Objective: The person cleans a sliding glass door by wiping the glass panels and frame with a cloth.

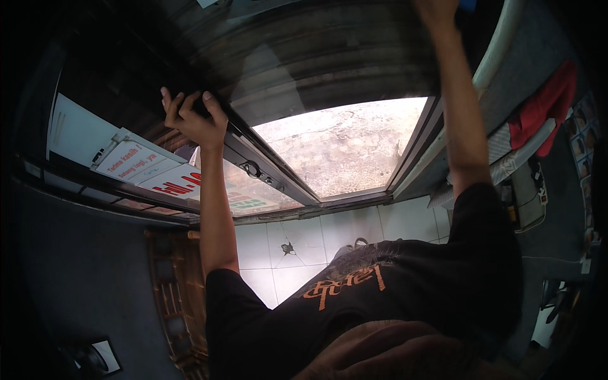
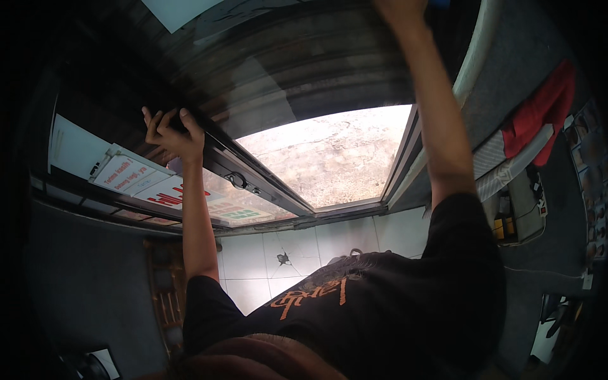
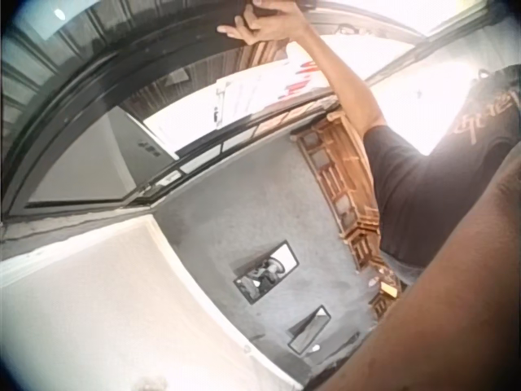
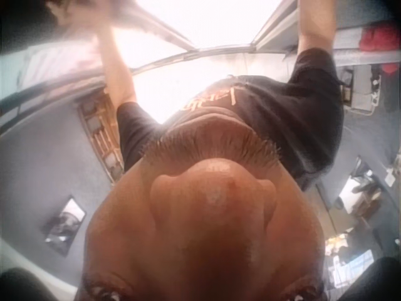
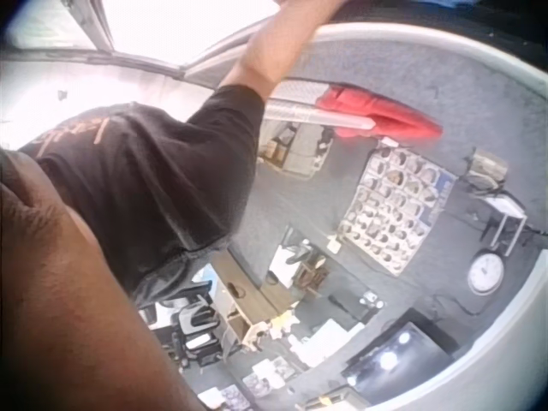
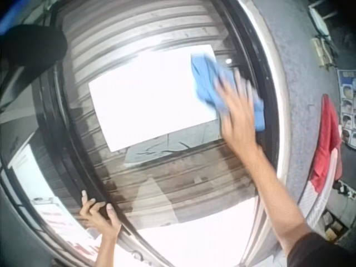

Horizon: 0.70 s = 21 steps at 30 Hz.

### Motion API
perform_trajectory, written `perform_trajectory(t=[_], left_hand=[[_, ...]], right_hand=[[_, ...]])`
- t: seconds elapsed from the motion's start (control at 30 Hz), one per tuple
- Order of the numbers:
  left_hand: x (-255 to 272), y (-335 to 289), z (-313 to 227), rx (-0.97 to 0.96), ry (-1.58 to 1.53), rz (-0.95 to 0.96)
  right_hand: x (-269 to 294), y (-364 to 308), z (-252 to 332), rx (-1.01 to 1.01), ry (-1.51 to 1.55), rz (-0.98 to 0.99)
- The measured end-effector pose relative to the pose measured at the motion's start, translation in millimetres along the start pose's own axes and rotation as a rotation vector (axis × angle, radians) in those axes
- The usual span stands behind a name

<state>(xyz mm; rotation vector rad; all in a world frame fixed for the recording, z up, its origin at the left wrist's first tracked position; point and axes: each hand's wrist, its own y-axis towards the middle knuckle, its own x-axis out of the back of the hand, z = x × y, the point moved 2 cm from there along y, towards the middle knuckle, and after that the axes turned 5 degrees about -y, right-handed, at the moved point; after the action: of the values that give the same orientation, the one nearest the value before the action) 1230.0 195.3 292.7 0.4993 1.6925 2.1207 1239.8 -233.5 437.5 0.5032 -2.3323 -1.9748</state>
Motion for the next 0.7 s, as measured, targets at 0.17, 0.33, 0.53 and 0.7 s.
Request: perform_trajectory(t=[0.17, 0.33, 0.53, 0.7], left_hand=[[-2, 7, -8, 0.022, -0.003, 0.013], [1, 4, -7, 0.057, -0.005, 0.042], [-11, 10, -12, 0.050, -0.037, 0.018], [3, 6, -1, 0.039, 0.021, 0.057]], right_hand=[[60, -254, 38, -0.249, 0.018, 0.448], [166, -458, 90, -0.442, 0.170, 0.892], [434, -702, 115, -1.461, -0.002, 1.798], [646, -695, 172, -1.597, -0.454, 1.840]])
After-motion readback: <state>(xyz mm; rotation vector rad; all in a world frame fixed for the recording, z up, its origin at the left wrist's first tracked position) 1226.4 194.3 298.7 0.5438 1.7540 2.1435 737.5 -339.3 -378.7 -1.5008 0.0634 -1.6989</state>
